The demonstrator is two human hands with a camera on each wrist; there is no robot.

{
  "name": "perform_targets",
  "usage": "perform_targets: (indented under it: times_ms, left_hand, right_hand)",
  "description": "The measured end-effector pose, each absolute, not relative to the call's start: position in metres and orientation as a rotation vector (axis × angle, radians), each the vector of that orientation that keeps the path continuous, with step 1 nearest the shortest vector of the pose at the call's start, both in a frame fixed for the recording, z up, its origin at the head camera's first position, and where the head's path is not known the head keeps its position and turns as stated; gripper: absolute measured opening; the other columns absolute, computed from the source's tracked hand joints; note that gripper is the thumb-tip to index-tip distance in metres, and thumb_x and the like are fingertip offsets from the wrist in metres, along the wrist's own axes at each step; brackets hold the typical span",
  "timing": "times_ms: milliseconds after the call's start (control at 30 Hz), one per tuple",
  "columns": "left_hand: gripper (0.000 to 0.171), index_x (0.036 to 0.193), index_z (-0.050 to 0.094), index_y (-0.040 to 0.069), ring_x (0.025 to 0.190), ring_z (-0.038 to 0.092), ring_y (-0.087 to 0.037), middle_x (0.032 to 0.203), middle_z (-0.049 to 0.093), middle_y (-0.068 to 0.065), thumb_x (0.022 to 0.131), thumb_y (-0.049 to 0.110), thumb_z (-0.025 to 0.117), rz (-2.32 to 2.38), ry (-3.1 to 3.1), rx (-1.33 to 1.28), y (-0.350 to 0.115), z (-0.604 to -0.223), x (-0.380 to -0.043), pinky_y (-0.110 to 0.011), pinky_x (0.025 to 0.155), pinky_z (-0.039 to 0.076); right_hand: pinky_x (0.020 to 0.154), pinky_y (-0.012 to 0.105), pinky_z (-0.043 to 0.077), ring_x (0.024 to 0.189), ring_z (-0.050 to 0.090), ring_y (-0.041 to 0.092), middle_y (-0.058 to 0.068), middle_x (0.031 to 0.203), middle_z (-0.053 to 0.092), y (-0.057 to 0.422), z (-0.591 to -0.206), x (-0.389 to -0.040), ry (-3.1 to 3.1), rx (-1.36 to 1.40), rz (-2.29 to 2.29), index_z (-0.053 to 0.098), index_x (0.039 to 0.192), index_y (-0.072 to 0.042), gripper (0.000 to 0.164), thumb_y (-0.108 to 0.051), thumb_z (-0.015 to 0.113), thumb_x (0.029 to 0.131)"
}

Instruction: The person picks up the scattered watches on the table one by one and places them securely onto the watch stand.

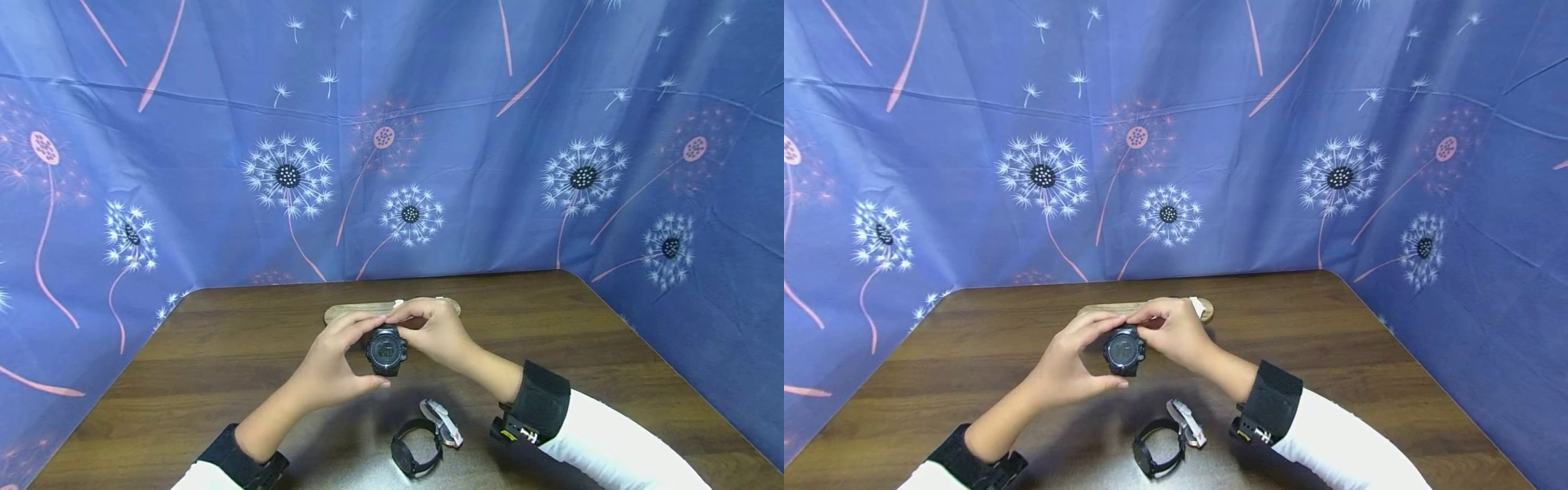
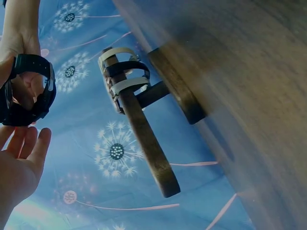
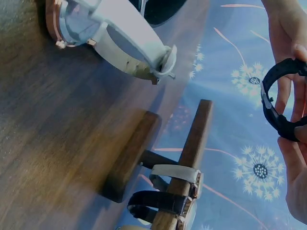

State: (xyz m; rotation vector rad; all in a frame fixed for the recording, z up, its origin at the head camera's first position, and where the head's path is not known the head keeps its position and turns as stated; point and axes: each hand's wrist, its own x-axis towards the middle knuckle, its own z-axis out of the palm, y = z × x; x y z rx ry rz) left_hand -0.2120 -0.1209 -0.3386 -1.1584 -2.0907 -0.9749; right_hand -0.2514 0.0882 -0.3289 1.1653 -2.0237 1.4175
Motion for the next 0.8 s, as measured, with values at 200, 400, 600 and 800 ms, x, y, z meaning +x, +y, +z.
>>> perform_targets:
  times_ms: [200,400,600,800]
  left_hand:
    - [0.079,0.121,0.063,0.0,0.115,0.058,-0.024,0.121,0.062,-0.009,0.052,0.014,0.097,-0.913,-1.985,-1.206,-0.118,-0.335,-0.212,-0.031,0.104,0.043]
    - [0.075,0.118,0.065,0.001,0.113,0.058,-0.024,0.119,0.063,-0.01,0.052,0.015,0.096,-0.87,-1.948,-1.207,-0.117,-0.335,-0.21,-0.03,0.103,0.044]
    - [0.074,0.116,0.065,0.001,0.111,0.059,-0.024,0.117,0.064,-0.01,0.051,0.014,0.097,-0.861,-1.92,-1.207,-0.116,-0.335,-0.21,-0.029,0.101,0.045]
    - [0.074,0.116,0.066,0.002,0.109,0.06,-0.026,0.115,0.066,-0.009,0.049,0.011,0.097,-0.844,-1.925,-1.163,-0.121,-0.334,-0.213,-0.03,0.1,0.046]
  right_hand:
    - [0.072,0.029,0.059,0.087,0.071,0.029,0.015,0.088,0.073,0.09,-0.328,-0.251,-1.869,1.245,1.424,0.075,0.085,0.002,0.02,0.018,0.073,0.073]
    - [0.069,0.03,0.059,0.082,0.072,0.028,0.017,0.088,0.073,0.091,-0.331,-0.253,-1.793,1.333,1.398,0.074,0.086,0.005,0.02,0.021,0.07,0.074]
    - [0.075,0.033,0.059,0.092,0.07,0.028,0.018,0.095,0.072,0.095,-0.331,-0.254,-1.812,1.371,1.458,0.073,0.09,0.005,0.02,0.019,0.068,0.077]
    - [0.085,0.039,0.056,0.102,0.067,0.024,0.021,0.107,0.069,0.107,-0.326,-0.255,-1.883,1.329,1.518,0.07,0.099,0.008,0.027,0.02,0.069,0.075]
